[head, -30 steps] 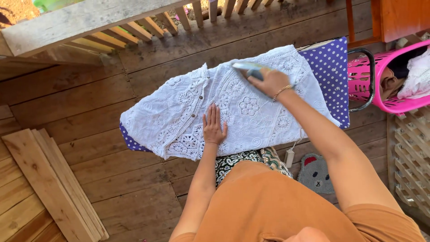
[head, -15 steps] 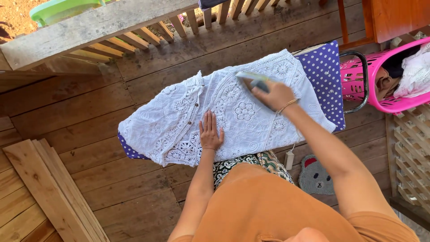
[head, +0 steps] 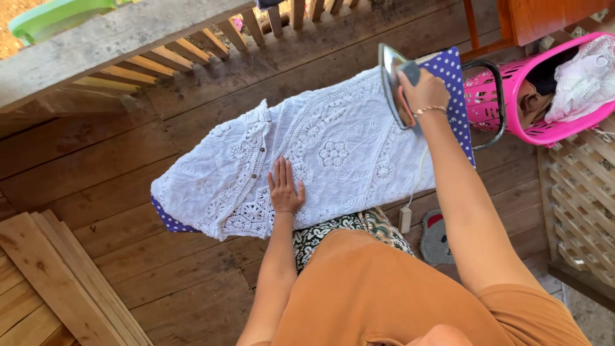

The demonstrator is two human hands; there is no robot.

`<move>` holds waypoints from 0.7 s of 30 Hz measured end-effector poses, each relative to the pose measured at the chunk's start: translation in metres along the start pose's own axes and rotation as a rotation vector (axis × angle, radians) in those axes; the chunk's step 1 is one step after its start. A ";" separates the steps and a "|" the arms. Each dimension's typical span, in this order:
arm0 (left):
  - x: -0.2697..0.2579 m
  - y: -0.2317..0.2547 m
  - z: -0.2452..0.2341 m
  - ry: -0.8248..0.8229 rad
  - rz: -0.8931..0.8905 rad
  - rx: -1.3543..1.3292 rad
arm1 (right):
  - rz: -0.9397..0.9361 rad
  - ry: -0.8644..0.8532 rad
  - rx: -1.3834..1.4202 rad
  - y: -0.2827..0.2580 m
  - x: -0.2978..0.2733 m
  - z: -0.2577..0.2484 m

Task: The person is ironing a white lace garment on a blue ironing board using a steam iron.

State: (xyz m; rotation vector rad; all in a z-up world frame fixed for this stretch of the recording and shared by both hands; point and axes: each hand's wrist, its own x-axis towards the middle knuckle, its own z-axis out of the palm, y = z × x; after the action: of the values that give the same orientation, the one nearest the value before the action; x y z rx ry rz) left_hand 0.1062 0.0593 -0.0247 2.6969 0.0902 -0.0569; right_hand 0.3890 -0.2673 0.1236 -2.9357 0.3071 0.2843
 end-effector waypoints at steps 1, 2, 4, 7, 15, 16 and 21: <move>0.002 -0.002 0.000 -0.003 0.007 0.000 | 0.056 0.032 0.009 0.008 0.001 0.000; 0.001 -0.001 0.001 0.000 0.002 -0.004 | 0.051 0.033 0.004 0.020 -0.005 0.002; -0.002 -0.003 0.000 0.026 0.017 -0.015 | 0.117 0.103 0.115 0.044 -0.016 0.008; 0.000 -0.003 0.000 0.006 0.005 -0.025 | 0.099 0.114 0.057 0.085 -0.022 0.016; 0.004 -0.001 -0.004 0.032 0.021 -0.018 | -0.234 -0.119 0.005 0.054 -0.119 0.026; 0.003 -0.001 -0.003 0.027 0.009 -0.019 | -0.283 -0.157 -0.072 0.055 -0.128 0.042; 0.005 0.000 -0.001 -0.019 0.003 -0.012 | -0.066 -0.007 -0.078 0.098 -0.095 0.029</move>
State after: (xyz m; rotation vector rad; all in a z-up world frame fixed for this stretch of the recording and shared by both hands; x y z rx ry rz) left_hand 0.1114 0.0595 -0.0241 2.6842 0.0800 -0.0811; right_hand 0.2715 -0.3387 0.1000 -3.0134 0.2024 0.3040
